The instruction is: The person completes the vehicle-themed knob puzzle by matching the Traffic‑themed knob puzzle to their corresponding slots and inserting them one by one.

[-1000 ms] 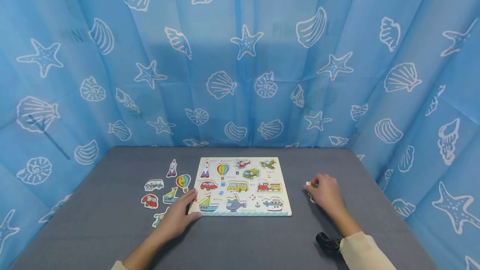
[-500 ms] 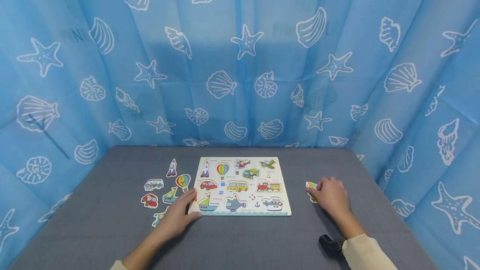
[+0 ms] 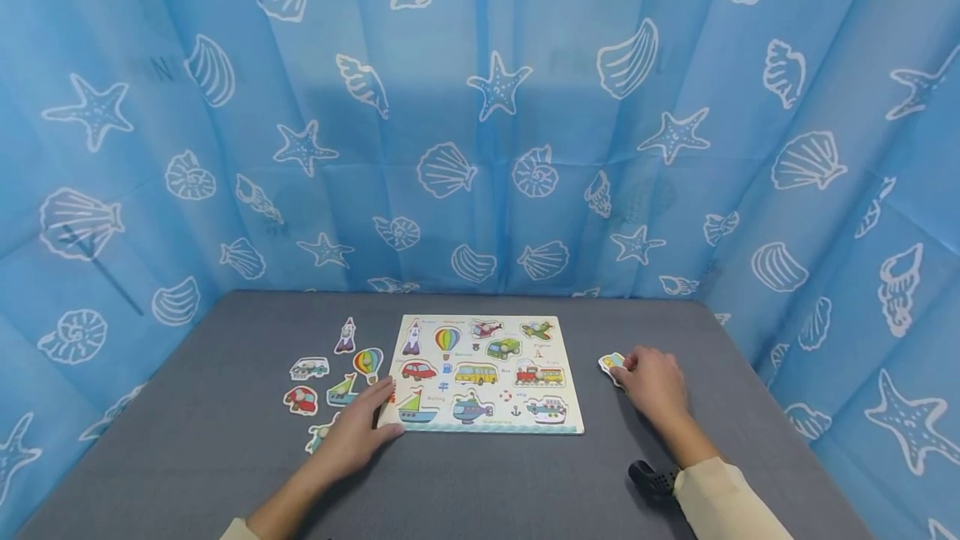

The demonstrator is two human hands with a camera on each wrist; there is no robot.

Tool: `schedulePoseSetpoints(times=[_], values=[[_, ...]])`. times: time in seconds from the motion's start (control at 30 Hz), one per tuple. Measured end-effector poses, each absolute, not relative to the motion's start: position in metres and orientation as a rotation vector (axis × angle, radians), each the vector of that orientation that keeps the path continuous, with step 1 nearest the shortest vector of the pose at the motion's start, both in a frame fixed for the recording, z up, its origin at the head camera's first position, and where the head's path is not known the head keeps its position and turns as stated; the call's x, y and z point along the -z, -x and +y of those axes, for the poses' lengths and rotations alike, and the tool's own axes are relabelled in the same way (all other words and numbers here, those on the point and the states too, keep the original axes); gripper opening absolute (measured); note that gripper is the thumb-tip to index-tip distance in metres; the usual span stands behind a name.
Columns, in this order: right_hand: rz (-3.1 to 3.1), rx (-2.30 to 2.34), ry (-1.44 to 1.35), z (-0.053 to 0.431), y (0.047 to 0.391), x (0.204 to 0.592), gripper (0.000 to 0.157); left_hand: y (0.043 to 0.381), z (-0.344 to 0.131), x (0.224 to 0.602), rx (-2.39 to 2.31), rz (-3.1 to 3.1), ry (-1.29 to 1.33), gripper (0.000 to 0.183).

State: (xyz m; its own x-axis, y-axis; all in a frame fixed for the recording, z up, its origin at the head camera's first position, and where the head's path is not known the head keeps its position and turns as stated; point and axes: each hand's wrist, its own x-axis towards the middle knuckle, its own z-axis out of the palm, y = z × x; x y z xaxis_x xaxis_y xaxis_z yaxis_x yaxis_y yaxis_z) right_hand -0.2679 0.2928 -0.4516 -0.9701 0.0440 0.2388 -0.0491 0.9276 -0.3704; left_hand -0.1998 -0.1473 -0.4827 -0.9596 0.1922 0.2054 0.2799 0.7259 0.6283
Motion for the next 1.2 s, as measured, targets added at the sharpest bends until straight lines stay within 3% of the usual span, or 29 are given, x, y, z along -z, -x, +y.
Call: schedulePoseSetpoints(times=[0.87,1.2], values=[[-2.771,-0.692,-0.022,0.263,0.319,0.446,0.02,0.201,-0.147,0.482,1.049,-2.81,0.378,0.064],[-2.715,-0.751,-0.07,0.242,0.323,0.441,0.018,0.2,-0.147,0.483,1.028,-2.81,0.391,0.064]])
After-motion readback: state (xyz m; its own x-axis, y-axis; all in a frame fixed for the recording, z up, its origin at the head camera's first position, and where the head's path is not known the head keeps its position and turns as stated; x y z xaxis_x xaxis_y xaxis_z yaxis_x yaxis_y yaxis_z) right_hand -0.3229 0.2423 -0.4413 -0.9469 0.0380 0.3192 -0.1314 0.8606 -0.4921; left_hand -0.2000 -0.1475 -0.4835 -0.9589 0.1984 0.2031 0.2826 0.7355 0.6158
